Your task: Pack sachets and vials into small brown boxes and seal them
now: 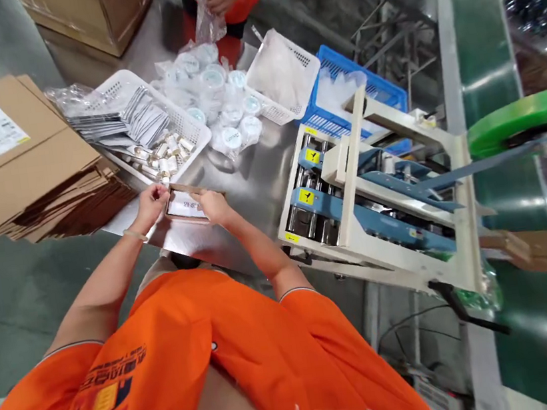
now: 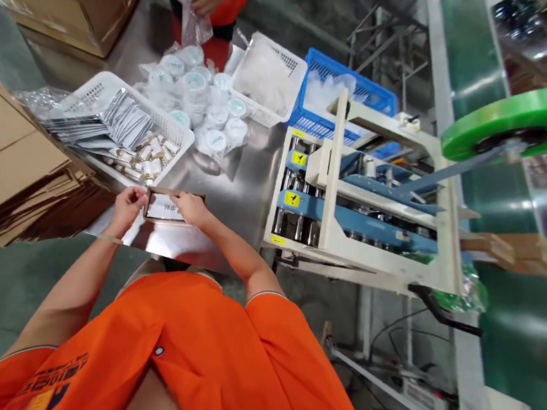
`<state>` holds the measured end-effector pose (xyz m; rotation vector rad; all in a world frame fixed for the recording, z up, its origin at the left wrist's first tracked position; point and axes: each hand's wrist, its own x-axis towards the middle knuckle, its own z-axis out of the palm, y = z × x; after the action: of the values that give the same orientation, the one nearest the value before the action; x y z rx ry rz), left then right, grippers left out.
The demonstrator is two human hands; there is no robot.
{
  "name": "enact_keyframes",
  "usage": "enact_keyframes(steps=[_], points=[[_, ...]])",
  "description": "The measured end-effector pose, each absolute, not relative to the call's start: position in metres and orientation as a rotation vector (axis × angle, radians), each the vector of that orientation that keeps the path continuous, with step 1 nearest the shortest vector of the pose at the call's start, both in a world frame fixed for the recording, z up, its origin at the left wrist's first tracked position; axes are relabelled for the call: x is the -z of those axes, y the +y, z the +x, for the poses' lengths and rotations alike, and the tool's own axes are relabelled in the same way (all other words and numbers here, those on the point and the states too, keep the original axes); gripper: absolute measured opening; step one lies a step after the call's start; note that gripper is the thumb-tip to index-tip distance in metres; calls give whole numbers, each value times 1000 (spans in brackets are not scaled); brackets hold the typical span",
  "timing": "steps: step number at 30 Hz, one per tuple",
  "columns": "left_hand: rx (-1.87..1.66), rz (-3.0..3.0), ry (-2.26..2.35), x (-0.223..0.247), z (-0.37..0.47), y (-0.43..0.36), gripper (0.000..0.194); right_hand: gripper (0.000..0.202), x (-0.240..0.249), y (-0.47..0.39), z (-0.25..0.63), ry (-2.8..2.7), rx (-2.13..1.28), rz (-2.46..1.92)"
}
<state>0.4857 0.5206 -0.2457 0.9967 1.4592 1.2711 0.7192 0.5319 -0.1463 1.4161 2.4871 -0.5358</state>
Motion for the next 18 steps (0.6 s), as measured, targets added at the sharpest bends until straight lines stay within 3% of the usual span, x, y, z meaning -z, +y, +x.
enact_keyframes(steps=[3,6,9,13,18], points=[[-1257,1040,1434,247,480,523,34,32,145,518,758,2453,632,1929],[-1162,1148,1431,251,484,525,41,8,159,510,779,2191,940,2274],[-915,1411,1420,251,496,531,51,8,180,517,762,2167,1139,2064],[-551,1802,1299,240,505,539,56,7,186,537,734,2186,1029,1827],[-523,1924,1571,228,520,522,49,15,156,565,745,2372,869,1776]])
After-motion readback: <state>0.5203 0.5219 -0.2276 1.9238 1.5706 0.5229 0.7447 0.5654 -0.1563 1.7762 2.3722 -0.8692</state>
